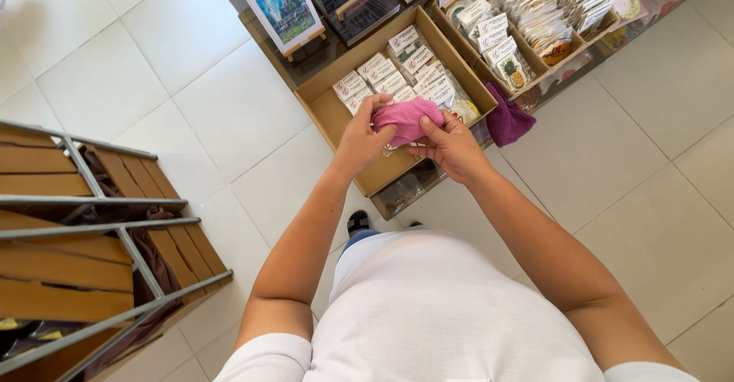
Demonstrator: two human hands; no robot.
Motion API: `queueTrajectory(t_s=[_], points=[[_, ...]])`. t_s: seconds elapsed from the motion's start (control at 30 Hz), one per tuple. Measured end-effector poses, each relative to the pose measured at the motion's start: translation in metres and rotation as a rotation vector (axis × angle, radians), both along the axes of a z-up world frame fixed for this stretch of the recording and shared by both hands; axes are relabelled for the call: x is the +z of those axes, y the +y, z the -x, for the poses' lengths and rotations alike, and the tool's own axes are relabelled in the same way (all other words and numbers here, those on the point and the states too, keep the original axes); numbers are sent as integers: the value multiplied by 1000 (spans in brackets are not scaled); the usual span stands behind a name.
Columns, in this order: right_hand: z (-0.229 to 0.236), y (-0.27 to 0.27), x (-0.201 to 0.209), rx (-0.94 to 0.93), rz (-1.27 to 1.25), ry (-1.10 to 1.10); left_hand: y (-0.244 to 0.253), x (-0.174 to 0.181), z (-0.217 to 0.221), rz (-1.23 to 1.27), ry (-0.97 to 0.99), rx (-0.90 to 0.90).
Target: The person is organizing and arranging small packaged souvenirs and snacks within a display box on a retail shelf.
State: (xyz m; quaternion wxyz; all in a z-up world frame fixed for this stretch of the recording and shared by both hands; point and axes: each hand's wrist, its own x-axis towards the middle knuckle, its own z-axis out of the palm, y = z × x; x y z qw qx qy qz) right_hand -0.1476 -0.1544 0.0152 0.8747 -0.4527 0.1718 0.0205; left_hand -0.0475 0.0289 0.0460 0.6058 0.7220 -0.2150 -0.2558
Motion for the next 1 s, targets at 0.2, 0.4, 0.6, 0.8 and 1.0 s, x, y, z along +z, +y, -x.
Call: queueTrajectory(t_s=[0.2, 0.4, 0.6, 0.8, 1.0], points=[[-20, 20, -5, 18, 161, 55, 13, 27, -5, 40, -656, 48], [-33, 49, -16, 7, 151, 28, 21, 17, -21, -80, -450, -206], [-43, 58, 19, -68, 119, 26, 36, 10, -50, 77, -378, -203], [-53, 57, 15, -95, 397, 152, 38, -29, -67, 204, -11, -211], [-47, 31, 3, -265, 687, 200, 35, -40, -83, 268, 467, -240]])
